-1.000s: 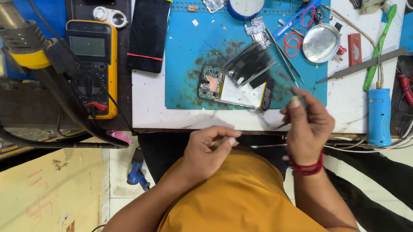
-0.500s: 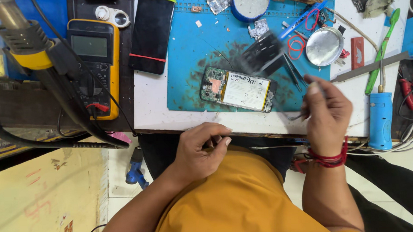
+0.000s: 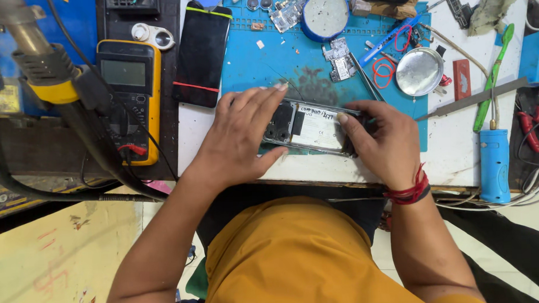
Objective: The person uses tweezers to adjust a small component on a disassembled smartphone motherboard, then powers on the device and navigates the touchscreen to verify functionality. The person then disconnects the charger and continues handling the phone and its internal components.
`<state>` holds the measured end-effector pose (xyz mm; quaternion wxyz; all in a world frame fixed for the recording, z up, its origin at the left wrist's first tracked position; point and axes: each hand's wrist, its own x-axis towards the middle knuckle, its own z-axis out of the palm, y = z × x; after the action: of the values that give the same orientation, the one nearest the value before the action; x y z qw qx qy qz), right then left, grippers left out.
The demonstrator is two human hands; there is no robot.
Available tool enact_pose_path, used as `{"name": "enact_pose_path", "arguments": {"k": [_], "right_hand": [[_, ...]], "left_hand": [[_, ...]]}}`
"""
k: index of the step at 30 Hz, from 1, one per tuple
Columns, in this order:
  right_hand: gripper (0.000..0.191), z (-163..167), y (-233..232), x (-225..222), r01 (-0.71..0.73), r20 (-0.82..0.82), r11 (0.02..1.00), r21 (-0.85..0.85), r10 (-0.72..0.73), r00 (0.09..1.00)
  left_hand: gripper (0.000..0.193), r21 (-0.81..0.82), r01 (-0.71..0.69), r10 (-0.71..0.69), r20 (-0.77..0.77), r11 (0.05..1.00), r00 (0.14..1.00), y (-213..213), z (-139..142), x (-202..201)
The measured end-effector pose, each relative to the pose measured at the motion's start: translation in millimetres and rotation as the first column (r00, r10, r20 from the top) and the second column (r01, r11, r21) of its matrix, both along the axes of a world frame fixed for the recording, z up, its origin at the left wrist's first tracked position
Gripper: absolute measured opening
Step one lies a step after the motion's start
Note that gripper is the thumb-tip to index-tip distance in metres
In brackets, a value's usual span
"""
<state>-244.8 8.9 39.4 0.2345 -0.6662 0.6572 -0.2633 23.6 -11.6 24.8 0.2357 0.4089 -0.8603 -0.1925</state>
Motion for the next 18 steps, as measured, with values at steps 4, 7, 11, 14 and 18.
{"name": "enact_pose_path", "arguments": {"k": [4, 7, 11, 14, 18], "right_hand": [[0.039, 4, 6, -3, 0.013, -0.094, 0.992, -0.126, -0.025, 0.995], [0.06, 10, 11, -11, -0.151, -0.124, 0.975, -0.165, 0.131, 0.984], [0.076, 12, 10, -15, -0.36, -0.226, 0.915, -0.18, 0.318, 0.921], [0.076, 13, 10, -17, -0.358, -0.218, 0.922, -0.149, 0.322, 0.921], [0.075, 13, 11, -20, -0.363, -0.214, 0.918, -0.158, 0.327, 0.921]], "left_hand": [[0.092, 0.023, 0.013, -0.014, 0.034, 1.0, 0.999, -9, 3, -1], [0.09, 0.043, 0.038, -0.038, 0.0, 0.998, 0.999, -10, 3, 0], [0.09, 0.062, 0.058, -0.058, 0.0, 0.996, 0.998, -14, 5, -1], [0.091, 0.085, 0.073, -0.071, -0.036, 0.994, 0.997, -15, 7, -1], [0.09, 0.09, 0.081, -0.08, -0.016, 0.993, 0.997, -18, 7, 1]]}}
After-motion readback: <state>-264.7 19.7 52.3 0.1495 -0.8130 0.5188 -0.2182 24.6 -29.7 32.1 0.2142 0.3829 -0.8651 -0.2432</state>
